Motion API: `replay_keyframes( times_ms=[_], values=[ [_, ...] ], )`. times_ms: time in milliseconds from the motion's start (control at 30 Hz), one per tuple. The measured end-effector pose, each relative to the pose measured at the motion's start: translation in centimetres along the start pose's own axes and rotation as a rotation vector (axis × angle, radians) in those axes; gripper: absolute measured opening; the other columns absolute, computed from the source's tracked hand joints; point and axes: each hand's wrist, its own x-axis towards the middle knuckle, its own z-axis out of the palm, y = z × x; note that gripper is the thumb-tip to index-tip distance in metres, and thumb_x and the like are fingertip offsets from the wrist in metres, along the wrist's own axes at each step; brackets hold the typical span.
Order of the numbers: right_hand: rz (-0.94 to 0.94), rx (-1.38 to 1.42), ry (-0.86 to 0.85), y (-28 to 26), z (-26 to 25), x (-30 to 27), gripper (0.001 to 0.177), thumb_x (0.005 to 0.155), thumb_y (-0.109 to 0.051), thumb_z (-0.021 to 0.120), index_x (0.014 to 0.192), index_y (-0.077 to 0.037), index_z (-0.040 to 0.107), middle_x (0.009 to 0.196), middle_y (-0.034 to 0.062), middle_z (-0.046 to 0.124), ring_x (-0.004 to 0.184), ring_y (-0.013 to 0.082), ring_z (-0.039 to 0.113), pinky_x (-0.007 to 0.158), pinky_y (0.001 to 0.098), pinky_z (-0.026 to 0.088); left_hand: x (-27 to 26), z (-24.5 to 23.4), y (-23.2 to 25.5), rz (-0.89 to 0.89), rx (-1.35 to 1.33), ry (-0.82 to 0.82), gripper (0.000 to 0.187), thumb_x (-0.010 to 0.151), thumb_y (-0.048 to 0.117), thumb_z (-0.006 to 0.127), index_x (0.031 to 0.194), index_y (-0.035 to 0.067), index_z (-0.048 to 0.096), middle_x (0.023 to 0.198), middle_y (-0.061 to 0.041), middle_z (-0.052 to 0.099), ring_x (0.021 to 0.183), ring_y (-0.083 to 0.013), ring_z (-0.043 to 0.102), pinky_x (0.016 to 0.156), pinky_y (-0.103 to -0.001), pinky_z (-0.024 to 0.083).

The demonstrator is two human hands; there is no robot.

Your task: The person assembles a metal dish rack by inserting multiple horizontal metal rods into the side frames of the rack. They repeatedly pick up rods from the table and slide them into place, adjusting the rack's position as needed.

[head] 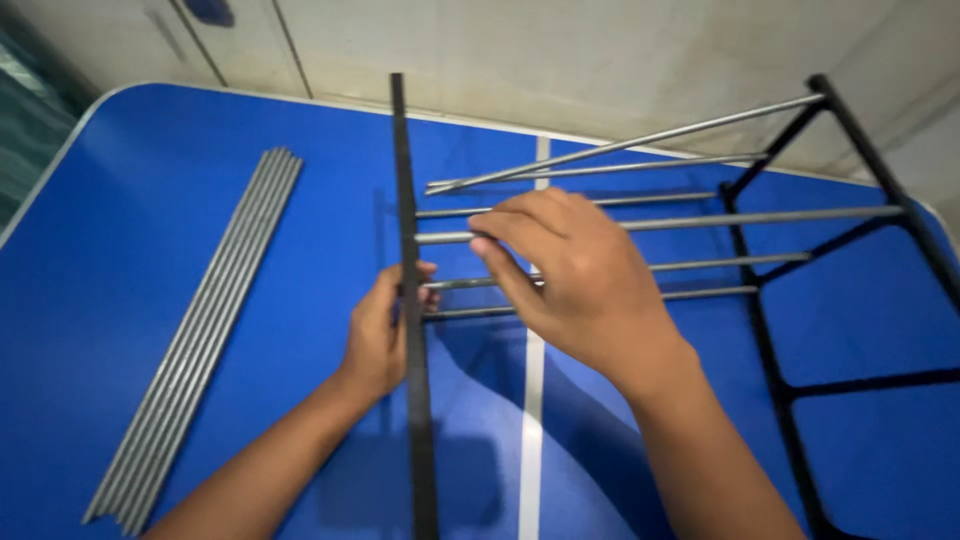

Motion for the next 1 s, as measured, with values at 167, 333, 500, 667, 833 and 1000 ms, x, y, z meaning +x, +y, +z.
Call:
replay_keyframes(
  times_ms=[167,333,500,667,833,1000],
  values=[
    [-0.045,0.131,-0.089,-0.9,2.5,2.3,0.016,0.093,-0.01,0.076,0.105,0.0,0.07,0.096,0.0122,0.069,0.089,0.0317,0.068,0.078,0.0393,0.057,0.0,-0.3,0.5,0.029,0.037,0.011,0.023,0.107,0.011,0.053,0.128,0.001,0.056,0.093,-0.009,0.069,0.083,-0.0177,0.07,0.076,-0.032,0.057],
    [-0.045,0.072,-0.072,-0.9,3.2,2.8,0.016,0.091,-0.011,0.077,0.103,-0.002,0.071,0.093,0.01,0.069,0.081,0.0272,0.068,0.068,0.0362,0.055,0.4,-0.3,1.0,-0.004,0.073,0.04,0.025,0.106,0.009,0.051,0.129,0.001,0.055,0.092,-0.011,0.069,0.08,-0.0208,0.071,0.073,-0.034,0.058],
    [-0.042,0.011,-0.095,-0.1,3.3,2.8,0.014,0.09,-0.013,0.08,0.098,-0.004,0.071,0.085,0.0054,0.066,0.07,0.0188,0.067,0.06,0.0308,0.052,0.7,-0.4,1.5,0.153,0.107,0.06,0.028,0.107,0.005,0.049,0.134,-0.001,0.053,0.11,-0.019,0.069,0.1,-0.0304,0.071,0.083,-0.038,0.057],
    [-0.003,0.012,-0.091,-0.3,3.4,3.0,0.016,0.089,-0.016,0.082,0.094,-0.005,0.07,0.079,0.0044,0.065,0.064,0.0183,0.065,0.054,0.0317,0.049,0.8,-0.4,1.6,-0.057,0.038,0.027,0.025,0.104,0.007,0.051,0.128,0.0,0.056,0.1,-0.015,0.07,0.085,-0.0278,0.073,0.077,-0.036,0.058],
    [0.067,0.004,-0.098,-0.5,2.7,3.0,0.02,0.085,-0.017,0.085,0.09,-0.007,0.068,0.075,0.0042,0.063,0.065,0.0209,0.063,0.056,0.0349,0.048,0.9,-0.5,1.4,0.045,0.097,0.037,0.023,0.107,0.009,0.05,0.128,0.0,0.055,0.109,-0.017,0.07,0.095,-0.0308,0.073,0.083,-0.037,0.057],
    [0.023,0.063,-0.092,-1.0,2.1,2.9,0.019,0.084,-0.008,0.082,0.095,-0.005,0.066,0.086,0.0071,0.066,0.078,0.0244,0.066,0.066,0.0364,0.052,0.8,-0.5,1.3,0.111,0.16,0.03,0.024,0.108,0.009,0.05,0.129,-0.001,0.055,0.109,-0.019,0.069,0.1,-0.0353,0.072,0.085,-0.039,0.056]
  ],
)
